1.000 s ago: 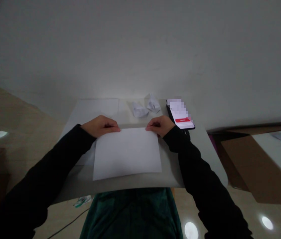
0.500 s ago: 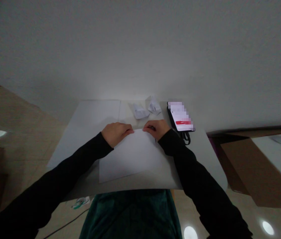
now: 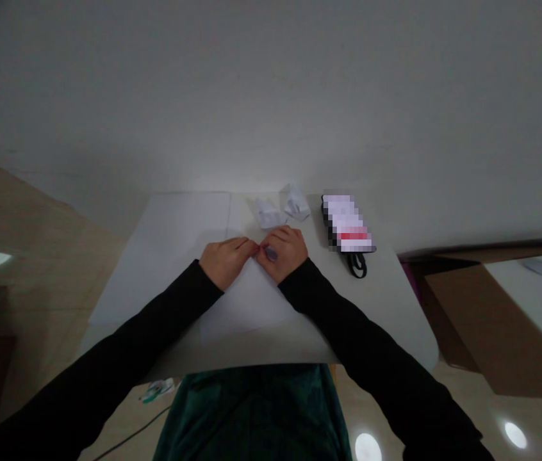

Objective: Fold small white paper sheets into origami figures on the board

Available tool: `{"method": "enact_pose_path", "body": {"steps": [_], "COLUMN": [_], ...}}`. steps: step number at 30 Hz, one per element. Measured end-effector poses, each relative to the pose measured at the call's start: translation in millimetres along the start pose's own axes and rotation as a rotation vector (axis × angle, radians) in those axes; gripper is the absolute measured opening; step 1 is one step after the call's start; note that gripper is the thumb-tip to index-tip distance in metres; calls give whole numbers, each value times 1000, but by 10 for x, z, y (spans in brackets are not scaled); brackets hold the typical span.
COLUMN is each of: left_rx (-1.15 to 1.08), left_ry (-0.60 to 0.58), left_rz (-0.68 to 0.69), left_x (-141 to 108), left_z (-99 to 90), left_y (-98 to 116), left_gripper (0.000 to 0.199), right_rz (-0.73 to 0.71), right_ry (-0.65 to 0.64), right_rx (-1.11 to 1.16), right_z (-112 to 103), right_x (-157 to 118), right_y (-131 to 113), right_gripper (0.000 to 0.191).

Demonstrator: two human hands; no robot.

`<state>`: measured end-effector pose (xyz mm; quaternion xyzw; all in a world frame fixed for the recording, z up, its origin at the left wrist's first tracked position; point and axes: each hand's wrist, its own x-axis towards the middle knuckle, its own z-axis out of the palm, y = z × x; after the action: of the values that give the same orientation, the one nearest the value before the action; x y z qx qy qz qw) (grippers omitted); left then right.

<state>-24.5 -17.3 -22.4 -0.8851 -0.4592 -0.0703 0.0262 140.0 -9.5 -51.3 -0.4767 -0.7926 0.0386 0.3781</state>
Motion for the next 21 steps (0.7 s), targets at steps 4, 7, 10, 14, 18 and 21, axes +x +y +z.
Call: {"method": "enact_pose_path", "body": {"steps": [4, 7, 10, 14, 18, 21], "left_rx": [0, -20, -24, -78, -165, -208], "left_ry": [13, 3, 12, 36, -8, 72], "left_rz": [34, 49, 27, -99, -43, -52], "left_x": [-2, -25, -65, -100, -99, -103], "left_z": [-105, -179, -196, -141, -69, -45], "left_y": [-81, -262, -507, -635, -431, -266], "left_gripper": [19, 22, 22, 26, 27, 28], "right_rz": [104, 149, 201, 242, -29, -135], "right_ry": [52, 65, 72, 246, 207, 145], "right_rx": [-2, 35, 98, 42, -5, -83], "right_z": [-52, -91, -150, -213, -148, -56], "right_x": [14, 11, 6, 19, 12, -25], "right_y": [-86, 0, 195, 279, 54, -94], "right_gripper": [7, 9, 9, 6, 15, 11]}}
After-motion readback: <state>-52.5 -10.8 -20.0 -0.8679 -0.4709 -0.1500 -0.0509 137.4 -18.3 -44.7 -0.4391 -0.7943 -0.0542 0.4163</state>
